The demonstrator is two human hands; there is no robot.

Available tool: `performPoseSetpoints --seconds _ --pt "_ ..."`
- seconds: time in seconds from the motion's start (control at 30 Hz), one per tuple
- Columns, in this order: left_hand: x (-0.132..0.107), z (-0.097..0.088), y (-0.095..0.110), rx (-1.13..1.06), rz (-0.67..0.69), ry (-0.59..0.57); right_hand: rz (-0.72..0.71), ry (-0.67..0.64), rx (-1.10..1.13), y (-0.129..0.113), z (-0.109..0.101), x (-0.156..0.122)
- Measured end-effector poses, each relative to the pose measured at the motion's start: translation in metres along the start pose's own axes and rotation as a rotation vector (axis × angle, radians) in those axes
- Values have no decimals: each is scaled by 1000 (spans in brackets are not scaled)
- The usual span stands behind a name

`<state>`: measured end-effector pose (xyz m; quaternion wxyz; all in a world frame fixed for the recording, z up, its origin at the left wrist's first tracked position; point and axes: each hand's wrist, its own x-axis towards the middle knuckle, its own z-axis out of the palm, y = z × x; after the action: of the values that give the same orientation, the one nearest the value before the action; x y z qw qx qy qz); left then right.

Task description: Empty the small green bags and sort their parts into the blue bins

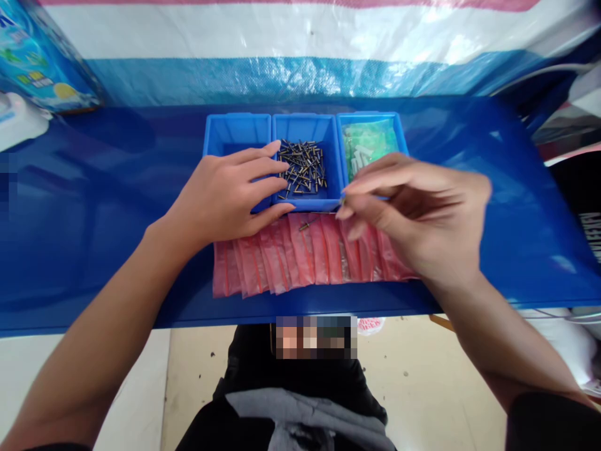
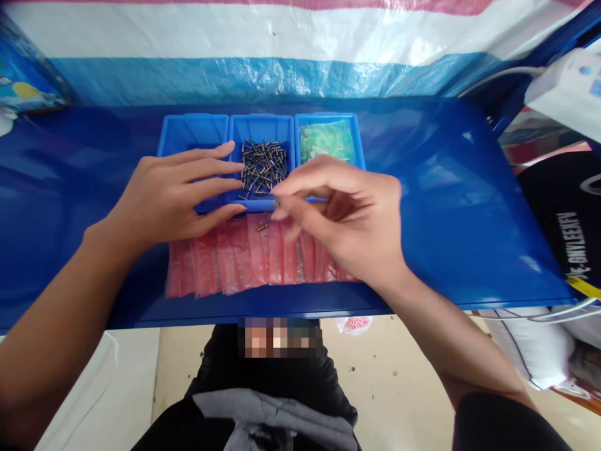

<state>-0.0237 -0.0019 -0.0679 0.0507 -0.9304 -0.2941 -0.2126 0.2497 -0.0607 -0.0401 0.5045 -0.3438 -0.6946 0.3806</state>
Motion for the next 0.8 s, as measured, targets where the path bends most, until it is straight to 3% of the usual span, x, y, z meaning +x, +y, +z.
performPoseSetpoints --seconds 0.07,0.13,0.2,0.3,0.37,0.47,0.53,0.67,0.8 --pt "0 0 0 9 10 5 -77 140 -181 -3 0 -2" --pt "0 0 0 -12 21 22 -193 105 -413 -2 -1 -5" --pt "0 -2 -1 -75 21 41 -365 -30 -574 4 -2 -7" --pt "0 -5 -1 -170 -7 58 -631 -384 -821 18 -1 -6" --pt "0 -4 -1 -181 -24 67 -732 -580 -1009 26 2 -2" --pt "-1 -2 -2 -153 -7 72 -791 -639 -1043 28 9 4" --pt "-1 0 -3 -120 29 61 -696 -556 -841 24 11 11" --pt "-1 0 -4 -45 106 40 -197 -423 -233 13 11 23" --pt "0 0 -2 -40 84 32 -86 -215 -52 14 7 20"
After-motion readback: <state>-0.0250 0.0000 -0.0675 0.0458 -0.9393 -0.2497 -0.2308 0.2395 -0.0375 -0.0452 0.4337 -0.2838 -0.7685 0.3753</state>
